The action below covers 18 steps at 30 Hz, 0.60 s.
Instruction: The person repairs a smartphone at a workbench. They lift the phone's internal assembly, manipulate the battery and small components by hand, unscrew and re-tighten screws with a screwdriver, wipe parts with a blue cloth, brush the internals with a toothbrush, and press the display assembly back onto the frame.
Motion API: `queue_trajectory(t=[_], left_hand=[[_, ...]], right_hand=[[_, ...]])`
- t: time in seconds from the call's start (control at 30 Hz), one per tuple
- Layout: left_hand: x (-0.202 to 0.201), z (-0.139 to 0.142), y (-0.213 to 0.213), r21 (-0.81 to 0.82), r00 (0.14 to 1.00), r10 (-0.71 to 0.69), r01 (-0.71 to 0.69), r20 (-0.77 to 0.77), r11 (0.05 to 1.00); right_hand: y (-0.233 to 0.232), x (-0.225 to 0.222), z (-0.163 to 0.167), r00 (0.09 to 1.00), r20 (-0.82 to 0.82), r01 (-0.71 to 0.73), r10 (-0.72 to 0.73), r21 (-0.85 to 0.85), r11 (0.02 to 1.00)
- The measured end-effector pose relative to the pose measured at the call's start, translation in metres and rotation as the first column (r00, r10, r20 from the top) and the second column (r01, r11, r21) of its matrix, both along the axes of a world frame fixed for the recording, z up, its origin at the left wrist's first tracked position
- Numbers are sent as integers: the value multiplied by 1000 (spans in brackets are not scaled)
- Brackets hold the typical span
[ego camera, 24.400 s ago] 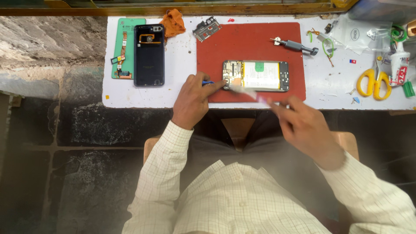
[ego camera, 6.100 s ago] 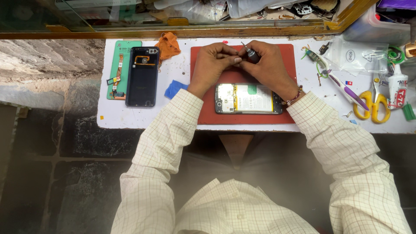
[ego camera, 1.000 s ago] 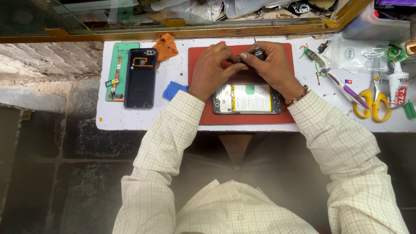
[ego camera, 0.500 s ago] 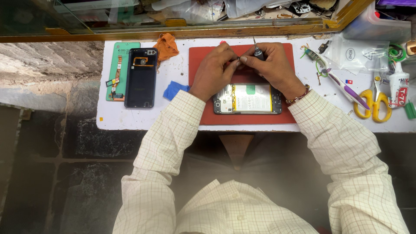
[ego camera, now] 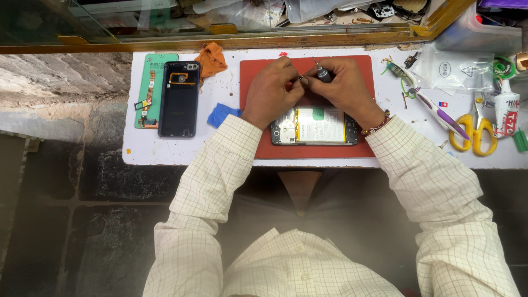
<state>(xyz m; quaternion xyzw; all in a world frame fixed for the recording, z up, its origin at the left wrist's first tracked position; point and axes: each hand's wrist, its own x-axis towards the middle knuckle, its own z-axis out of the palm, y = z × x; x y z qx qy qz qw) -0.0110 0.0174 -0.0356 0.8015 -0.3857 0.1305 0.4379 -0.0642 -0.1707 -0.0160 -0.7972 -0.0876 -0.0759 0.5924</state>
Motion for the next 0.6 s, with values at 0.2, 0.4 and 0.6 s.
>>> queue_trajectory(t=[0.2, 0.4, 0.6], left_hand=[[3, -2, 1, 42, 999, 31, -33, 44, 999], [8, -3, 6, 143, 985, 132, -148, 114, 979], [11, -4, 6, 194, 982, 161, -178, 101, 965]], right_hand=[[3, 0, 1, 997, 44, 69, -67, -52, 996], [2, 1, 4, 991, -2, 137, -137, -18, 990], [2, 1, 7, 986, -58, 156, -154, 35, 987]])
